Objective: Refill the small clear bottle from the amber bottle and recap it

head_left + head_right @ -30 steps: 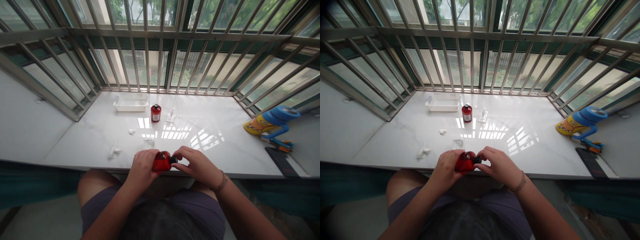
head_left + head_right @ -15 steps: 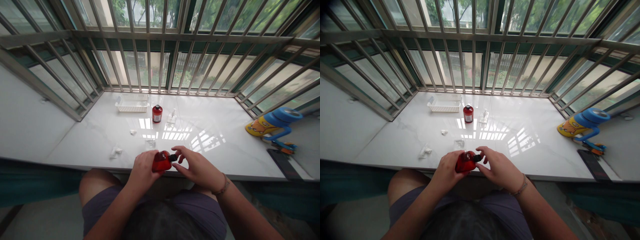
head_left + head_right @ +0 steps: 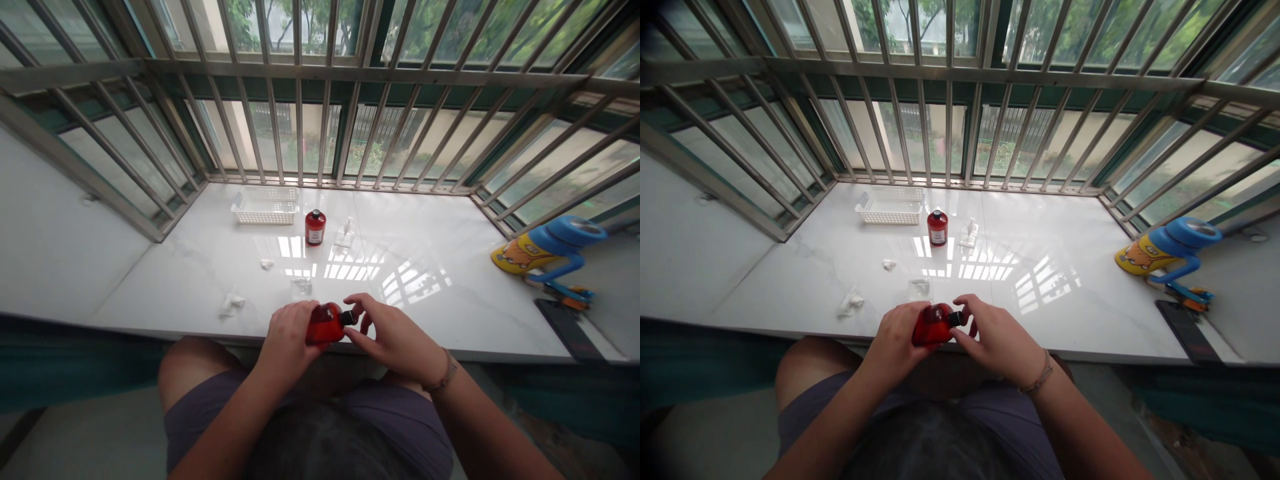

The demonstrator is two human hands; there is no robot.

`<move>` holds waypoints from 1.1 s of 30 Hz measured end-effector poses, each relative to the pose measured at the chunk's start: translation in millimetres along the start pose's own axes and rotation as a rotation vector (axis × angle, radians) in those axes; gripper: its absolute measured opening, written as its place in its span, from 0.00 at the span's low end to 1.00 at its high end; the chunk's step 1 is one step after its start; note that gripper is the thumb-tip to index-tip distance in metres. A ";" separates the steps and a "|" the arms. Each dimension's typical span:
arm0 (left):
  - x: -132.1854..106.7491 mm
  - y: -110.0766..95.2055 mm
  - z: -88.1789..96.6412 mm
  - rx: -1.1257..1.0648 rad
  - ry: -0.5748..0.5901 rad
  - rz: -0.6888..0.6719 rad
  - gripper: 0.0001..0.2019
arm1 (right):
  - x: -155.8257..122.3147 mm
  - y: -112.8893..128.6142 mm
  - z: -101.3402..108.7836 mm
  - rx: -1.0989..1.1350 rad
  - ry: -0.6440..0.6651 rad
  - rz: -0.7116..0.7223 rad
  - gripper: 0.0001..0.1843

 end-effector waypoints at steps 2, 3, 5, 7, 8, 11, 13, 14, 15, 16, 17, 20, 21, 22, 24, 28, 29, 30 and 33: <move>0.6 -0.2 -0.2 0.002 -0.002 0.003 0.38 | -0.2 -1.1 -0.6 0.018 0.001 -0.015 0.16; 1.0 -0.4 -0.4 0.003 -0.003 0.003 0.38 | 0.2 -1.7 -1.0 0.012 -0.002 -0.020 0.13; 1.1 -1.1 -1.5 0.002 -0.001 0.001 0.38 | 1.3 -3.2 -1.5 -0.028 -0.021 -0.029 0.08; 0.4 -0.8 -3.2 -0.002 0.006 0.006 0.38 | 2.1 -4.0 -1.9 -0.077 -0.041 -0.033 0.09; -0.3 -0.1 -4.2 -0.003 0.010 0.012 0.38 | 2.1 -3.9 -2.2 -0.083 -0.046 -0.035 0.10; -2.2 2.2 -6.2 -0.010 0.016 0.030 0.39 | 0.4 -2.5 -2.3 -0.002 -0.050 -0.056 0.14; -2.7 2.5 -6.1 -0.016 0.014 0.034 0.39 | -1.0 -0.6 -1.6 0.066 -0.048 -0.062 0.19; -2.6 2.1 -5.5 -0.017 0.011 0.031 0.39 | -1.5 0.6 -1.4 0.083 -0.042 -0.059 0.18; -2.2 1.4 -4.6 -0.016 0.005 0.026 0.39 | -1.8 1.4 -1.3 0.088 -0.036 -0.055 0.16; -1.7 0.4 -3.4 -0.014 0.000 0.019 0.39 | -1.8 1.4 -1.1 0.079 -0.032 -0.054 0.13; -1.2 -0.8 -2.3 -0.012 -0.004 0.010 0.39 | -1.7 0.5 -0.6 0.054 -0.033 -0.058 0.09; -0.4 -3.9 -0.4 -0.011 -0.004 -0.009 0.37 | -1.7 -3.5 2.2 -0.046 -0.049 -0.068 0.10; -0.4 -4.4 -0.4 -0.011 -0.001 -0.011 0.37 | -2.0 -3.9 3.5 -0.054 -0.057 -0.065 0.11; -0.4 -4.7 -0.6 -0.011 0.003 -0.011 0.37 | -2.5 -3.7 4.3 -0.043 -0.060 -0.058 0.13; -0.6 -4.8 -1.4 -0.012 0.009 -0.009 0.37 | -3.7 -1.7 5.3 0.017 -0.058 -0.043 0.21; -0.1 -5.9 -1.5 -0.007 -0.006 -0.016 0.36 | -4.8 0.9 5.2 0.032 -0.044 -0.031 0.13; 0.1 -6.3 -1.2 -0.005 -0.011 -0.020 0.36 | -4.6 0.2 5.7 -0.001 -0.053 -0.033 0.09; 0.3 -6.6 -1.0 -0.003 -0.014 -0.023 0.36 | -4.5 -0.8 6.0 -0.036 -0.061 -0.037 0.08; 0.1 -6.9 -1.4 -0.002 -0.008 -0.025 0.35 | -5.2 -3.2 5.4 -0.054 -0.066 -0.048 0.12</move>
Point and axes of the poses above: each hand's wrist, its own x-axis towards the middle knuckle, its own z-axis out of the back of the hand, y = z × x, the point moved 9 cm from there along x, towards the middle knuckle, and after that the axes turned 12 degrees about -y, right-handed, at the moved point
